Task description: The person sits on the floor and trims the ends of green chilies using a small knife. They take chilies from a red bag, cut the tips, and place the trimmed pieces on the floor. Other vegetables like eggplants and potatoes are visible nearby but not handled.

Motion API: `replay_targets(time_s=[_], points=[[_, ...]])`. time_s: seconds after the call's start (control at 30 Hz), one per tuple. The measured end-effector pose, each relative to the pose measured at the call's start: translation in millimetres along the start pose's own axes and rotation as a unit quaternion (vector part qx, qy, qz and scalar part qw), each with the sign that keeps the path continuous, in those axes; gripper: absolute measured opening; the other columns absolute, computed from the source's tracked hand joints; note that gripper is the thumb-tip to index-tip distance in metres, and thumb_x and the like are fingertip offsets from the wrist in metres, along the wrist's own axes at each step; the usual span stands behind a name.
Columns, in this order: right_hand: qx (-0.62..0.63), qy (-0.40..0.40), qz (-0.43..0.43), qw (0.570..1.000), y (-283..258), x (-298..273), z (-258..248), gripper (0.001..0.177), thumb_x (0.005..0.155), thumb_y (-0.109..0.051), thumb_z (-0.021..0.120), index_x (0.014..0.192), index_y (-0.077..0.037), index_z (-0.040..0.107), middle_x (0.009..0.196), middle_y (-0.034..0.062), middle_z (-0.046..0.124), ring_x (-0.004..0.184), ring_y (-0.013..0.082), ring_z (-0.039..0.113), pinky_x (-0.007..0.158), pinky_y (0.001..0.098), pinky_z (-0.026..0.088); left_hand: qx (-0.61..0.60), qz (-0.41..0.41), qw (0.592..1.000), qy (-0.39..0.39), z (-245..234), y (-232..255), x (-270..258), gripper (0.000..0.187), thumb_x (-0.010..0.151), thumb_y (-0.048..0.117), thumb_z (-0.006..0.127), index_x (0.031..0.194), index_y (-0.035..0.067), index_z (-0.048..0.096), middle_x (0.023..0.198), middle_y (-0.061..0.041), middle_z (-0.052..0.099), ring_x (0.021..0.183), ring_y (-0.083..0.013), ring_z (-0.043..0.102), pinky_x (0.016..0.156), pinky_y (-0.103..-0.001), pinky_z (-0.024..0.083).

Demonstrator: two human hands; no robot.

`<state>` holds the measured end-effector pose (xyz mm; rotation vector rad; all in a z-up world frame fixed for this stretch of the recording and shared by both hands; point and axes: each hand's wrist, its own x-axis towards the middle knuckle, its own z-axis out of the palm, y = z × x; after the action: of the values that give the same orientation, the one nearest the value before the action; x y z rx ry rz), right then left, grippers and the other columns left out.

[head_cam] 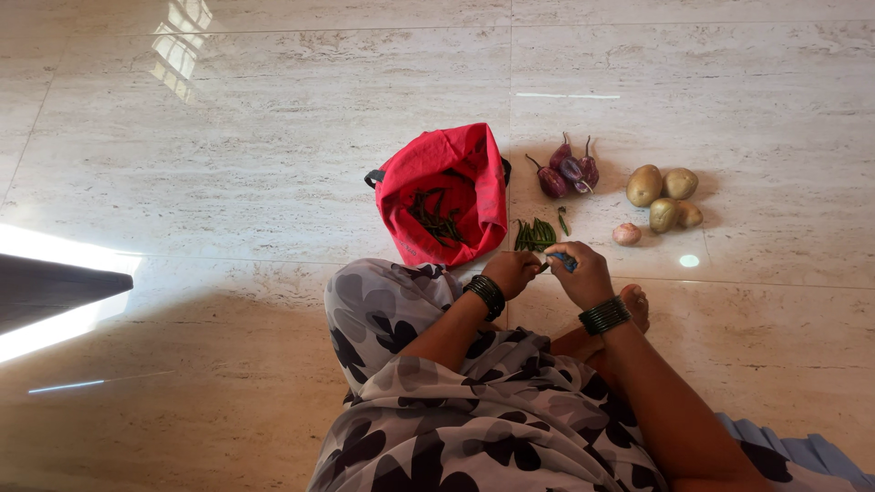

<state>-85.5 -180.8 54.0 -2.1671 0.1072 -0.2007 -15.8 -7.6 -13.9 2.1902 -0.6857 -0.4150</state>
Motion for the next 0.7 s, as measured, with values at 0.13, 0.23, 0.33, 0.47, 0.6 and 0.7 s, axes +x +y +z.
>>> replay_targets(time_s=[0.13, 0.23, 0.33, 0.47, 0.6, 0.7], points=[[0.026, 0.036, 0.144, 0.989, 44, 4, -1, 0.019, 0.093, -0.017, 0.072, 0.107, -0.005, 0.075, 0.079, 0.0094, 0.074, 0.067, 0.0146, 0.070, 0.064, 0.0304, 0.058, 0.011, 0.024, 0.993, 0.116, -10, -2, 3, 0.025, 0.102, 0.024, 0.057, 0.115, 0.008, 0.072, 0.097, -0.016, 0.076, 0.090, -0.0316, 0.071, 0.080, -0.045, 0.056], [0.009, 0.056, 0.192, 0.980, 83, 13, 9, 0.018, 0.092, -0.017, 0.072, 0.104, -0.004, 0.076, 0.076, 0.0087, 0.074, 0.064, 0.0143, 0.071, 0.065, 0.0304, 0.059, -0.101, -0.005, 0.985, 0.137, -50, 22, -6, 0.026, 0.104, 0.019, 0.054, 0.120, 0.007, 0.070, 0.098, -0.014, 0.076, 0.088, -0.0236, 0.074, 0.080, -0.038, 0.058], [-0.023, 0.066, 0.188, 0.980, 122, 28, 26, 0.017, 0.092, -0.017, 0.073, 0.103, -0.004, 0.076, 0.078, 0.0092, 0.075, 0.065, 0.0154, 0.073, 0.067, 0.0307, 0.059, -0.241, 0.003, 0.959, 0.147, -99, 47, -26, 0.027, 0.105, 0.016, 0.052, 0.125, 0.004, 0.068, 0.105, -0.011, 0.077, 0.090, -0.0167, 0.074, 0.081, -0.031, 0.059], [-0.108, 0.117, 0.087, 0.983, 147, 55, 47, 0.017, 0.087, -0.014, 0.078, 0.101, -0.004, 0.081, 0.082, 0.0127, 0.076, 0.071, 0.0195, 0.072, 0.068, 0.0333, 0.057, -0.335, 0.030, 0.927, 0.165, -158, 56, -65, 0.031, 0.106, 0.018, 0.055, 0.129, -0.001, 0.063, 0.115, -0.009, 0.075, 0.100, -0.0134, 0.073, 0.088, -0.028, 0.059], [0.120, 0.094, 0.206, 0.967, 137, 71, 55, 0.021, 0.093, -0.012, 0.069, 0.110, -0.001, 0.075, 0.084, 0.0101, 0.075, 0.067, 0.0158, 0.073, 0.059, 0.0282, 0.059, -0.238, 0.029, 0.949, 0.202, -210, 47, -112, 0.033, 0.105, 0.018, 0.057, 0.132, -0.001, 0.063, 0.116, -0.012, 0.076, 0.104, -0.0148, 0.073, 0.093, -0.029, 0.058], [0.169, 0.099, 0.190, 0.962, 140, 67, 43, 0.021, 0.094, -0.009, 0.068, 0.111, 0.002, 0.074, 0.086, 0.0092, 0.073, 0.069, 0.0154, 0.072, 0.058, 0.0276, 0.060, -0.095, -0.027, 0.967, 0.237, -247, 32, -145, 0.034, 0.103, 0.021, 0.057, 0.129, 0.002, 0.065, 0.112, -0.011, 0.077, 0.102, -0.0132, 0.075, 0.084, -0.029, 0.060]])
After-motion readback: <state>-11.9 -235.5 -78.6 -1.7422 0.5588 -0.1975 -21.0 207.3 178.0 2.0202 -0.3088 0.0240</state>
